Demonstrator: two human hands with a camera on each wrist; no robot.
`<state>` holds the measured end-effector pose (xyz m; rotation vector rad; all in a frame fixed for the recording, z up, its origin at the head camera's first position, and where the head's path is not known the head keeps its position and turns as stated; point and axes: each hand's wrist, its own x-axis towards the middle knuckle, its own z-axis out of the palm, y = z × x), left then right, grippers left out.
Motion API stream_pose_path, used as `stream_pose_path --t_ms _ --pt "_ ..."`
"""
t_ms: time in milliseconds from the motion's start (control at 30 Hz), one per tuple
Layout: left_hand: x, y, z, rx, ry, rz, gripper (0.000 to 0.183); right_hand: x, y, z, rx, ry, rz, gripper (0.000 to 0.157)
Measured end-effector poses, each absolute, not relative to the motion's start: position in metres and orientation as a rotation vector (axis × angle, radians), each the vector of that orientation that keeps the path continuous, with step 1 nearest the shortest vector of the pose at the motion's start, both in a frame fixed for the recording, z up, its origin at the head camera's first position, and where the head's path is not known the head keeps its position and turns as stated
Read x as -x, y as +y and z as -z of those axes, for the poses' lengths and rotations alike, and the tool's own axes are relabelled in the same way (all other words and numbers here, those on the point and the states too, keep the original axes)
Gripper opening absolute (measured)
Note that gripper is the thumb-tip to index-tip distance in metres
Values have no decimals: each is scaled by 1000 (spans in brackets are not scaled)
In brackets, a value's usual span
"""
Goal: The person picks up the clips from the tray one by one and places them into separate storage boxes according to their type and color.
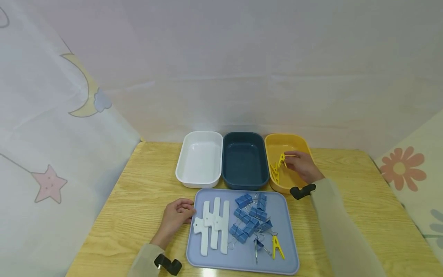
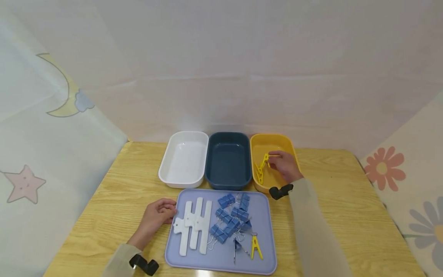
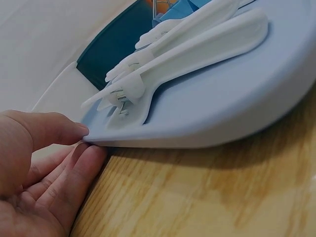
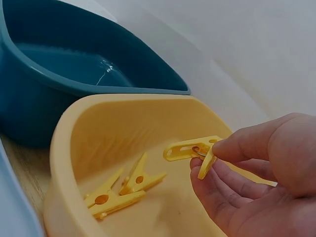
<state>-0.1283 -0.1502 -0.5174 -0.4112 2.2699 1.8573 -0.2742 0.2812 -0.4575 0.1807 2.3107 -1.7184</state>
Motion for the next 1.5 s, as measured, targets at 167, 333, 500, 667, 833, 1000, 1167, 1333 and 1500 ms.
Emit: stream_pose_path --t_ms 167,333,500,667,833,1000,1167,1333,1500 --pt "128 -150 519 433 2265 -1847 27 279 277 456 -194 2315 1689 50" --pt "129 -150 521 433 2267 -1845 27 284 277 457 -183 2319 1657 49" --pt "129 -150 519 427 2266 -1853 27 289 278 461 -207 2317 1642 48" --pt "127 -150 515 406 2254 -1875 28 291 274 462 -216 2331 1651 48" --pt "127 -151 517 401 2250 -1887 27 295 268 462 -231 2323 1678 47" --pt "127 -151 519 405 2252 -1894 26 300 264 465 -275 2347 1680 45" --pt "126 -150 518 399 2251 -1895 27 303 261 469 -328 2392 1622 44" --pt "126 -150 519 401 2261 -1889 27 305 261 475 -417 2444 1549 44" --pt "127 -149 522 413 2289 -1869 26 306 261 477 -469 2481 1516 43"
